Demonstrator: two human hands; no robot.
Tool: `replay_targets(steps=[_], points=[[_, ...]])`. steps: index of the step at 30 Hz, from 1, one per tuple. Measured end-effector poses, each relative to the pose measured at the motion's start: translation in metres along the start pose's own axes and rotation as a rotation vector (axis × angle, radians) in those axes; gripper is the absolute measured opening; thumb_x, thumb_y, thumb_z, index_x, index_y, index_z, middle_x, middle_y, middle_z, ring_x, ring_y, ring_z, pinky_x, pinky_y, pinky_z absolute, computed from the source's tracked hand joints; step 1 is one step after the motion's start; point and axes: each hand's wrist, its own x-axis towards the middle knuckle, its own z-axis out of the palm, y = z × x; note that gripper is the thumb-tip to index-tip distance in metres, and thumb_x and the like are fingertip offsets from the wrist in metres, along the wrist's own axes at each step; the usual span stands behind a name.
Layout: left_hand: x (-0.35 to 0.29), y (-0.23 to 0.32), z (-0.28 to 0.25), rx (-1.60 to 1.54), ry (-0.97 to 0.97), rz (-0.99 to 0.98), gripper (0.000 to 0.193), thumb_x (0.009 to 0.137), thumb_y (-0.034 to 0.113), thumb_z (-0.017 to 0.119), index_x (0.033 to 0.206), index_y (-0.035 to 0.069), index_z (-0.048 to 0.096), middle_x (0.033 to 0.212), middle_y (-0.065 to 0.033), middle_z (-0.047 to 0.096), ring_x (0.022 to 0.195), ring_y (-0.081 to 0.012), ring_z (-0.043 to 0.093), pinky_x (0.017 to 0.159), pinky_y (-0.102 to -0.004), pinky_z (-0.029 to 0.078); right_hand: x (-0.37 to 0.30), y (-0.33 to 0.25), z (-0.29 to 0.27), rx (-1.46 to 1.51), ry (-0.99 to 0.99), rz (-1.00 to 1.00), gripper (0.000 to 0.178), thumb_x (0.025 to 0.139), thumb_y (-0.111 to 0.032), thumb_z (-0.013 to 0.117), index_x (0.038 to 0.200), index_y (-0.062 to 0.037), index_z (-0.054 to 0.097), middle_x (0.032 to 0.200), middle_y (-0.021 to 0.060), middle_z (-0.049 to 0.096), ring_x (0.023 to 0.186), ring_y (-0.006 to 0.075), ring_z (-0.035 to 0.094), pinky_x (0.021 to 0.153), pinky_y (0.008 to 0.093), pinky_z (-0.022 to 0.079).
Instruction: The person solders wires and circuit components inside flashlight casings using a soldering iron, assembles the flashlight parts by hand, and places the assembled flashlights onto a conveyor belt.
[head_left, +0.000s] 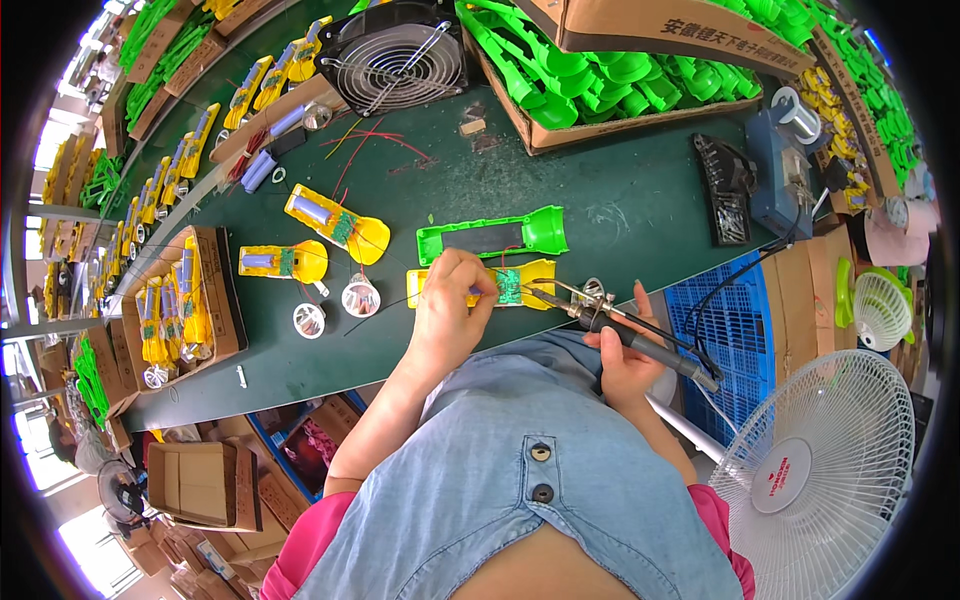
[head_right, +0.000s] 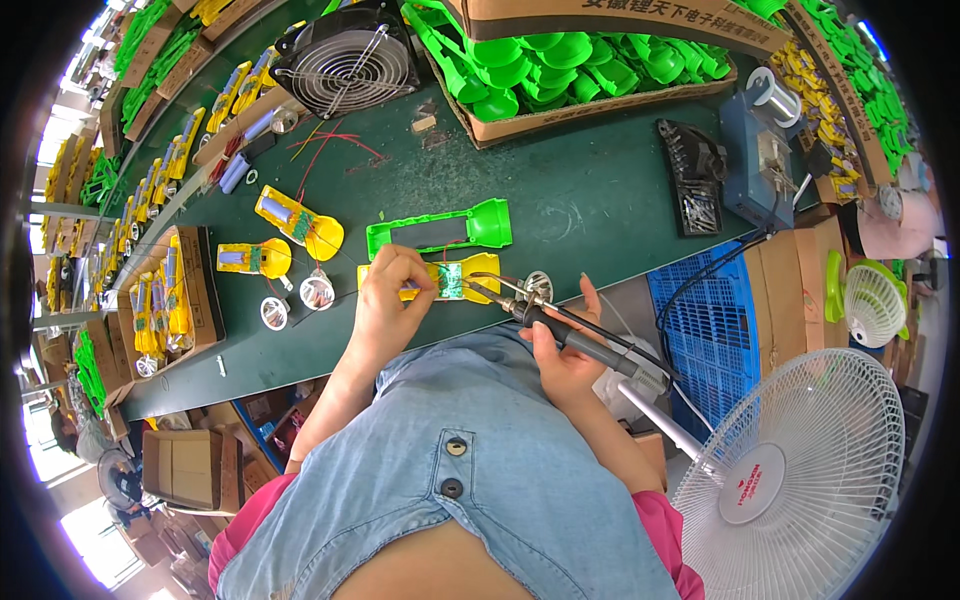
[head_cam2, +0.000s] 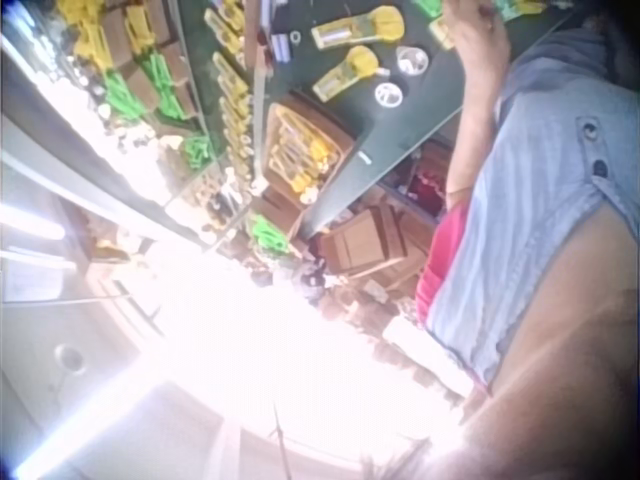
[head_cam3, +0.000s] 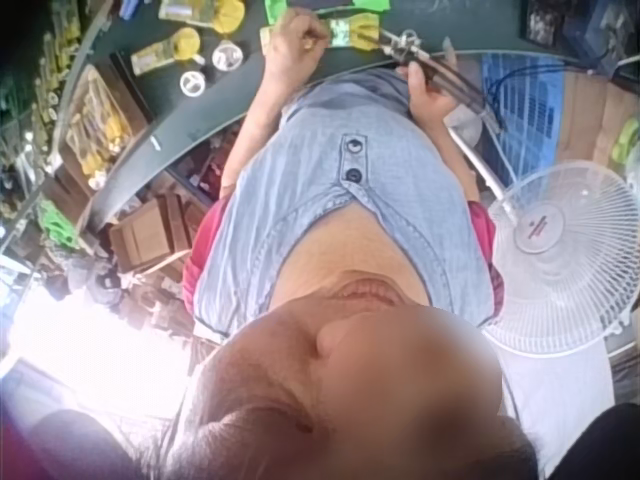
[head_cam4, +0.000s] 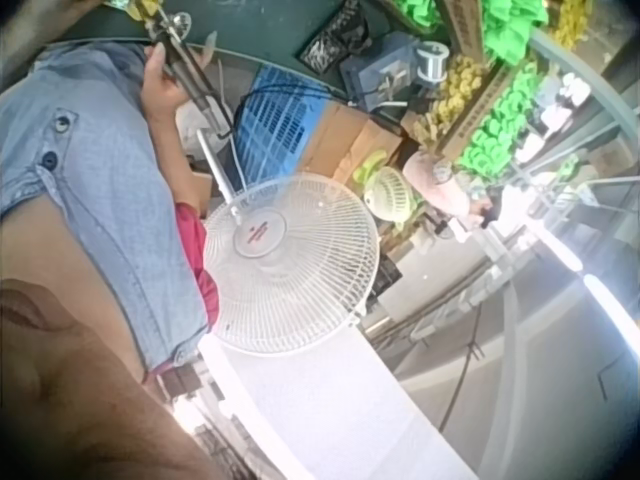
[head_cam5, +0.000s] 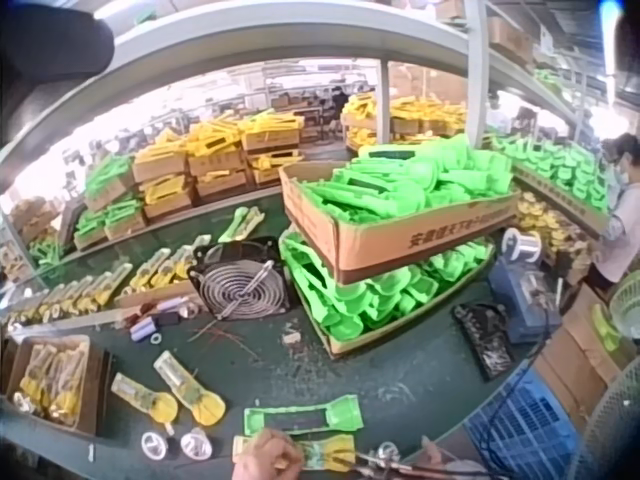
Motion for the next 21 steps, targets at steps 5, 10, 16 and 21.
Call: replay_targets(steps=[5, 10, 16, 21], points=[[-0.003, 0.003, -0.002, 0.032, 0.061, 0.087, 0.018, 0.063, 0.0, 0.069, 0.07, 0.002, 0.052, 0.08, -0.0084, 0.052, 0.071, -0.0202, 0.053, 0.062, -0.0278, 0.046, -0.003, 0.002, -0.003, -0.061, -0.044, 0.011, 0.022, 0.073, 0.003, 0.061, 0.094, 0.0045, 0.057, 0.072, 0.0115, 0.061, 0.094, 0.0214, 0.057, 0.098, 0.0418, 0.035], [-0.026, 0.018, -0.038, 0.434, 0.105, 0.126, 0.032, 0.061, 0.018, 0.076, 0.051, 0.005, 0.048, 0.05, -0.0068, 0.044, 0.044, -0.0236, 0.045, 0.041, -0.0339, 0.036, -0.004, -0.003, 0.004, 0.01, 0.018, 0.103, 0.023, 0.072, 0.002, 0.063, 0.095, 0.0049, 0.058, 0.072, 0.0127, 0.062, 0.117, 0.0295, 0.04, 0.086, 0.035, 0.048], [-0.009, 0.01, -0.058, 0.735, 0.223, 0.167, 0.011, 0.064, 0.006, 0.065, 0.074, 0.003, 0.061, 0.072, -0.0078, 0.056, 0.064, -0.0224, 0.055, 0.057, -0.0322, 0.046, 0.0, -0.002, 0.002, 0.033, -0.022, 0.044, 0.024, 0.072, 0.002, 0.063, 0.096, 0.0044, 0.058, 0.073, 0.0147, 0.062, 0.119, 0.0317, 0.037, 0.078, 0.0313, 0.053], [-0.011, 0.016, -0.031, 0.47, 0.123, 0.376, 0.022, 0.059, 0.003, 0.061, 0.08, 0.003, 0.063, 0.082, -0.0077, 0.056, 0.071, -0.0216, 0.055, 0.064, -0.0329, 0.045, 0.003, 0.0, -0.002, -0.139, -0.082, -0.062, 0.019, 0.073, 0.001, 0.062, 0.092, 0.0043, 0.058, 0.071, 0.0131, 0.062, 0.079, 0.0209, 0.063, 0.088, 0.0393, 0.045]])
